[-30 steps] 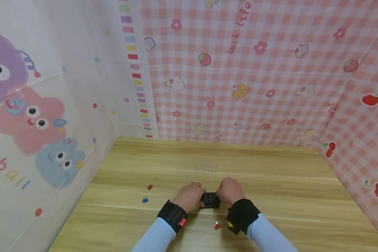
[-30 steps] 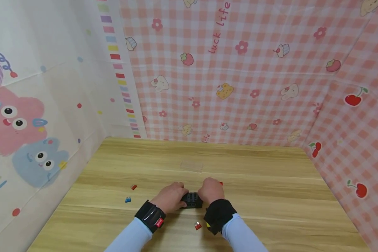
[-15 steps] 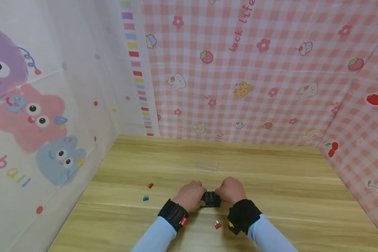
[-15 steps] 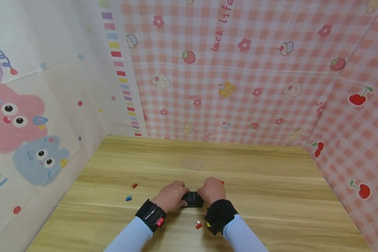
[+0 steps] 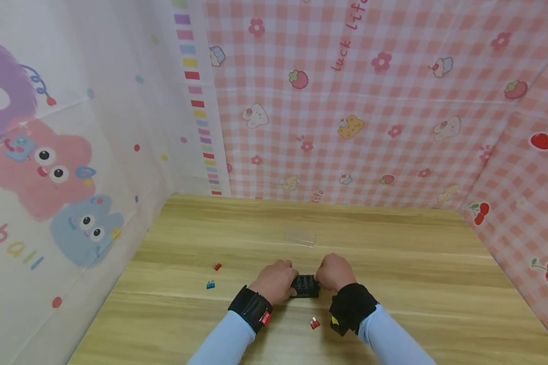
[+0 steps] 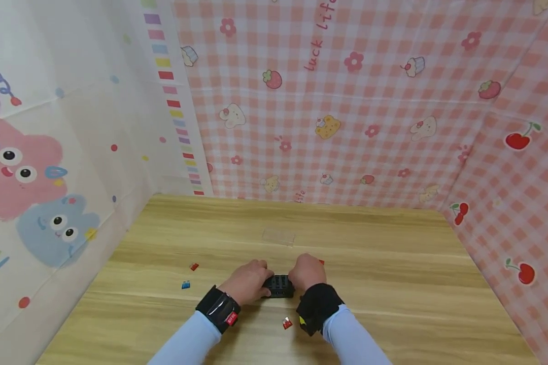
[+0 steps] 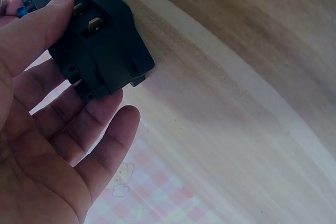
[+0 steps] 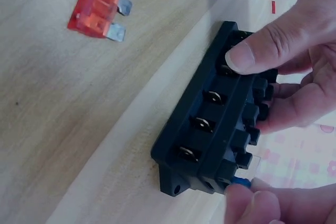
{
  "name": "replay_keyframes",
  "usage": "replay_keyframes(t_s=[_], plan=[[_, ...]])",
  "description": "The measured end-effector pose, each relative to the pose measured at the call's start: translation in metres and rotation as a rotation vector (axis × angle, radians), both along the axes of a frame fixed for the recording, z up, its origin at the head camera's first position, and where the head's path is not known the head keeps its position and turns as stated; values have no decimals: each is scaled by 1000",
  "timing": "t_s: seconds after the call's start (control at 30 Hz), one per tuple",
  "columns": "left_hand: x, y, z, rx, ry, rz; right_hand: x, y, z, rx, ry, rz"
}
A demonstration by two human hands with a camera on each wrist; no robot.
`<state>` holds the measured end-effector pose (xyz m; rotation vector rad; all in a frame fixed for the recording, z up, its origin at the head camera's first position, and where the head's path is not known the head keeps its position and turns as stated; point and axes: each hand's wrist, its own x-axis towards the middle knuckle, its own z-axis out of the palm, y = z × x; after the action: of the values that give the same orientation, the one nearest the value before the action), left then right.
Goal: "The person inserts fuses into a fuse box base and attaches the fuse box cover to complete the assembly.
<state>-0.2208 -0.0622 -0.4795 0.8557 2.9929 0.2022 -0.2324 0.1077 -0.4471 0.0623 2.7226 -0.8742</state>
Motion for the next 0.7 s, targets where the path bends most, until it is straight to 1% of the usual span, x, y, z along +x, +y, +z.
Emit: replay_keyframes(t_s=[0.2,0.37,0.53,0.6,0.7], plan=[[1,1,4,-3,-8,2,0,-1,3,11,1,12],[3,1,7,-5,-7,9,2,-2,4,30,40,13],[3,1,8,12,-30,25,3,-4,4,34,64,7],[3,1,7,9,-28,23,1,-4,8,36,88,11],[2,1,7,7,-20,17,-2,-3,18,31,133,18]])
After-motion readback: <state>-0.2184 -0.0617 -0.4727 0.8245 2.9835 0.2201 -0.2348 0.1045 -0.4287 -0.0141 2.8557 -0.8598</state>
